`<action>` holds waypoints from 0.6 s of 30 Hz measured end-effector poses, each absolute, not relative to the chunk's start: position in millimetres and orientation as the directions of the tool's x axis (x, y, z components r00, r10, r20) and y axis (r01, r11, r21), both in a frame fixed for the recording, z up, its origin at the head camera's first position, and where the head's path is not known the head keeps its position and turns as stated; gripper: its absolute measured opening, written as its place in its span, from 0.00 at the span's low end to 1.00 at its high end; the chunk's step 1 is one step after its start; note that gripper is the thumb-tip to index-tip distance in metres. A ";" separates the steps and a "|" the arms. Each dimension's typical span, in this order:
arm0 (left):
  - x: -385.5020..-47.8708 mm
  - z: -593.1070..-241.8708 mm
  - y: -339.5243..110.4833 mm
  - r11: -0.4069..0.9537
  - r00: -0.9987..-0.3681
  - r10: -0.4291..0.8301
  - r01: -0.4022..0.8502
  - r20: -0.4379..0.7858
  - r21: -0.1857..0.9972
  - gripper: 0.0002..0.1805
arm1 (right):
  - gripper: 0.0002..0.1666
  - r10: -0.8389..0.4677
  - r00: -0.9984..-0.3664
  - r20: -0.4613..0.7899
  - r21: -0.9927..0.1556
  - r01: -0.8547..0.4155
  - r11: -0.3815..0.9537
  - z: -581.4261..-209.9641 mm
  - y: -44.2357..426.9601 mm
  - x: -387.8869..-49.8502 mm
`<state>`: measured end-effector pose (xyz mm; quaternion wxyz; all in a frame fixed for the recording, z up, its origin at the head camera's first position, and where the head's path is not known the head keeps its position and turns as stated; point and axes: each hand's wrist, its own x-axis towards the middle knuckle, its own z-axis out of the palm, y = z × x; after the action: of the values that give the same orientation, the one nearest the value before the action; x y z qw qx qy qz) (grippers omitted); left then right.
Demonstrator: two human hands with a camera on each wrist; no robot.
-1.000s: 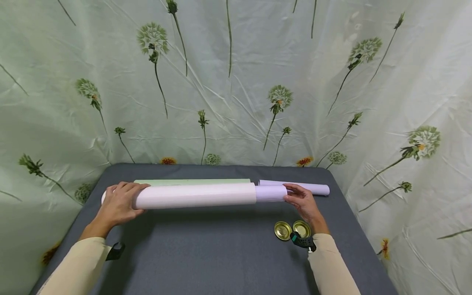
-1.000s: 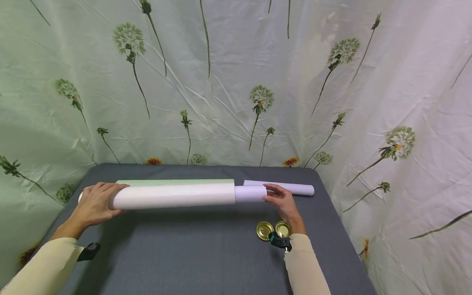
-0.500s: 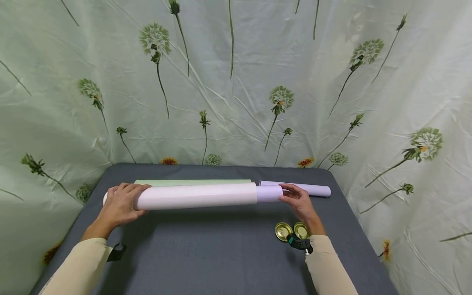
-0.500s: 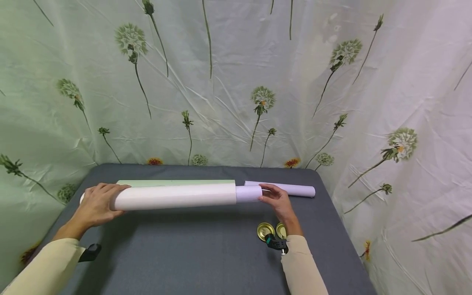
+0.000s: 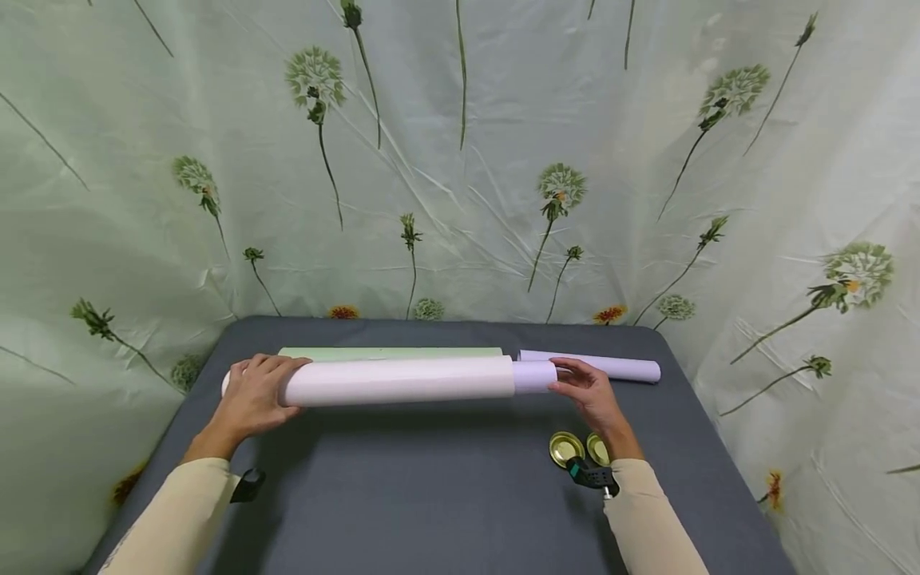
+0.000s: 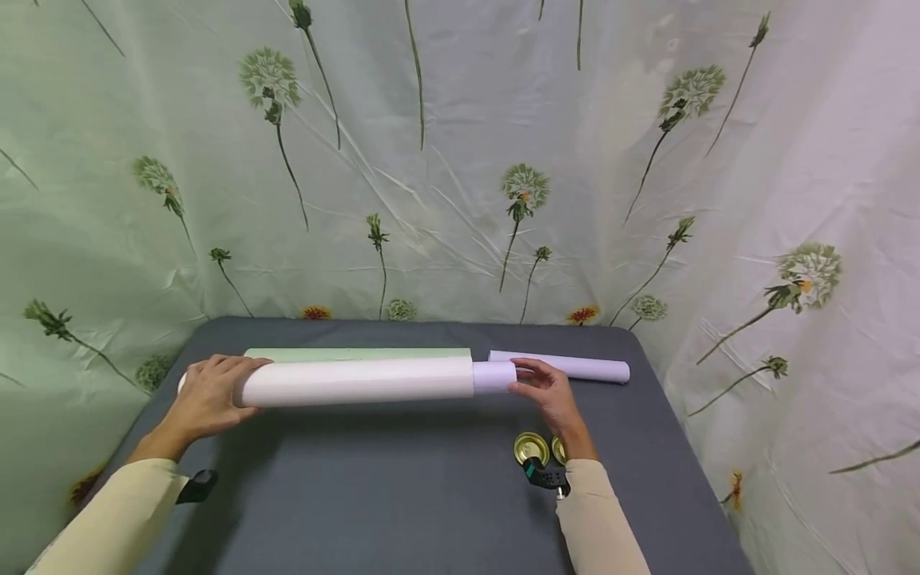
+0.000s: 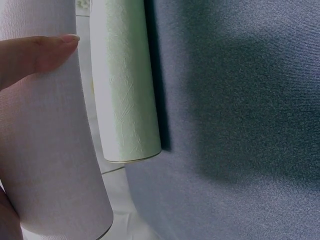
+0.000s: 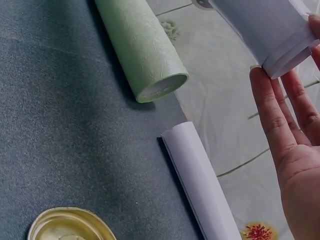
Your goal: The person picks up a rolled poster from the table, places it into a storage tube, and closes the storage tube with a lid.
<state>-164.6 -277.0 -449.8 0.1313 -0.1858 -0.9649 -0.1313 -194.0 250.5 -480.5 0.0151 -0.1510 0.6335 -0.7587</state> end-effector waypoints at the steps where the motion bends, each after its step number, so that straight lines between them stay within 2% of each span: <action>1: -165.4 -450.3 -275.5 0.897 -0.899 0.319 0.388 0.299 0.210 0.36 | 0.25 -0.216 -0.955 0.204 -0.968 -0.165 -0.187 -479.9 251.6 -193.5; 10: -167.6 -448.9 -273.0 0.898 -0.900 0.318 0.387 0.299 0.210 0.36 | 0.24 -0.208 -0.965 0.160 -0.981 -0.132 -0.141 -478.0 247.1 -194.6; 18: -167.4 -453.0 -274.6 0.894 -0.901 0.316 0.388 0.298 0.224 0.36 | 0.21 -0.192 -0.966 0.171 -0.980 -0.146 -0.137 -481.7 241.1 -193.8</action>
<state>-167.4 -274.6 -453.0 0.1279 -0.1825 -0.9647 -0.1403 -193.8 241.1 -481.7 0.0155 -0.1287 0.6567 -0.7429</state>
